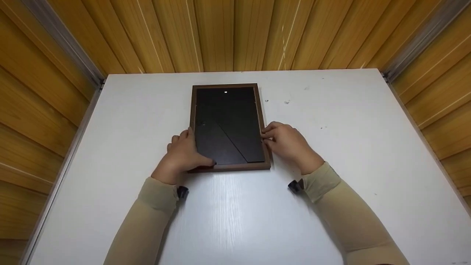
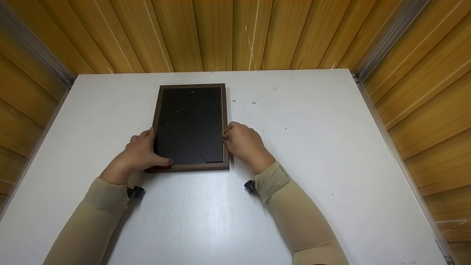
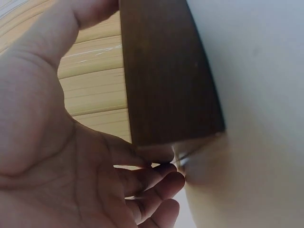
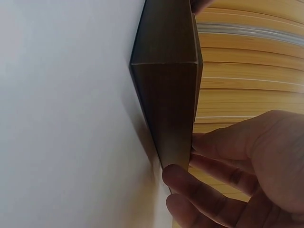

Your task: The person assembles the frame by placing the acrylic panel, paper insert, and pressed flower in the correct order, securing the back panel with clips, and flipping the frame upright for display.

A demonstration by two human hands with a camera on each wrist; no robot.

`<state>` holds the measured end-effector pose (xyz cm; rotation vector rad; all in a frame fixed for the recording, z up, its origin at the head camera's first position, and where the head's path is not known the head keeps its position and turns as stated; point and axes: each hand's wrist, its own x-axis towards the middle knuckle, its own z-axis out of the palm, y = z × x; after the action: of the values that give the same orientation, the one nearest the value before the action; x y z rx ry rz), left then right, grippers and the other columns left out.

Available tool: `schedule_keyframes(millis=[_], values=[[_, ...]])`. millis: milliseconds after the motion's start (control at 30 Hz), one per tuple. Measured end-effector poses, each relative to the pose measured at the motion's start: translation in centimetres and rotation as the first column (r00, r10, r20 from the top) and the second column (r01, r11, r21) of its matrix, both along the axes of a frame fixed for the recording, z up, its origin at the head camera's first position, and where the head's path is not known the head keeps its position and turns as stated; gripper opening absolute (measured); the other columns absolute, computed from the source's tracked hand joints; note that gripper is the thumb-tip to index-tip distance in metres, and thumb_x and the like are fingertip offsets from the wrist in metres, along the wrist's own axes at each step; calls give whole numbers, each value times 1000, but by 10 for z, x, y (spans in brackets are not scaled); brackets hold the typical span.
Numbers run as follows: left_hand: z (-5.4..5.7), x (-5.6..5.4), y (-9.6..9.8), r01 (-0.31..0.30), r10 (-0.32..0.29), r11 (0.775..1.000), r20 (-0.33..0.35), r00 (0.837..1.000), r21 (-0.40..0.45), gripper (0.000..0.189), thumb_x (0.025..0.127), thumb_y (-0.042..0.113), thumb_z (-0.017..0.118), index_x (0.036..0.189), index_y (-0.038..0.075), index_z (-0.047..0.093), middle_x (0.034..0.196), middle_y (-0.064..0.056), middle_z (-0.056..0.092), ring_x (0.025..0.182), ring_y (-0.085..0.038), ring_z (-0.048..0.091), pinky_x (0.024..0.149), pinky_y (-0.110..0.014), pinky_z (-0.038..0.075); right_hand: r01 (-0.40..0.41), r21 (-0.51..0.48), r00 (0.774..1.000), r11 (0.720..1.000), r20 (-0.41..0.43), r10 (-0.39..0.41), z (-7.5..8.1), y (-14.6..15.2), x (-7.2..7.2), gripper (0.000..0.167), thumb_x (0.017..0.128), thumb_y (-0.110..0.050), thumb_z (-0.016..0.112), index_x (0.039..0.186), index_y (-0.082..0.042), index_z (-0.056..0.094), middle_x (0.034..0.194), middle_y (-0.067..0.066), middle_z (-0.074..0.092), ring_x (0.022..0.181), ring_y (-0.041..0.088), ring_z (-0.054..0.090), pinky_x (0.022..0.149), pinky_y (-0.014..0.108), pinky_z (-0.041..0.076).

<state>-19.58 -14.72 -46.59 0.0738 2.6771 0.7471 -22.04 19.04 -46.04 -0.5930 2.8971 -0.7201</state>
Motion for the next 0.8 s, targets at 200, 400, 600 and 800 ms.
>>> schedule_keyframes(millis=[200, 400, 600, 800], values=[[1, 0, 3, -24, 24, 1000, 13, 1000, 13, 143, 78, 52, 90, 178, -7, 6, 185, -30, 21, 167, -54, 26, 137, -70, 28, 2, 8, 1000, 1000, -5, -2, 1, 1, 0, 22, 106, -9, 77, 126, -5, 87, 137, 7, 79, 130, 36, 76, 108, 55, 62], [2, 0, 2, -18, 17, 999, 34, 999, 30, 144, 80, 53, 90, 178, -7, 4, 186, -30, 19, 167, -54, 24, 136, -71, 26, 2, 7, 1000, 1000, -12, -2, 1, 1, 0, 22, 105, -8, 77, 125, -4, 87, 136, 8, 79, 128, 36, 77, 105, 55, 63], [2, 0, -2, 5, -6, 1000, 40, 999, 14, 146, 81, 58, 91, 178, -7, 4, 186, -30, 19, 168, -54, 22, 136, -71, 25, -4, 1, 1000, 1000, -4, 4, -1, 0, 1, 22, 105, -8, 77, 124, -4, 87, 136, 8, 79, 127, 37, 76, 105, 55, 63], [0, 0, -1, -9, 8, 1000, 30, 1000, 15, 145, 81, 59, 91, 178, -8, 5, 185, -31, 21, 168, -55, 23, 135, -71, 25, -5, -1, 1000, 1000, -11, 5, 0, 0, 0, 22, 105, -8, 77, 124, -4, 87, 136, 9, 79, 125, 37, 77, 104, 55, 64]])
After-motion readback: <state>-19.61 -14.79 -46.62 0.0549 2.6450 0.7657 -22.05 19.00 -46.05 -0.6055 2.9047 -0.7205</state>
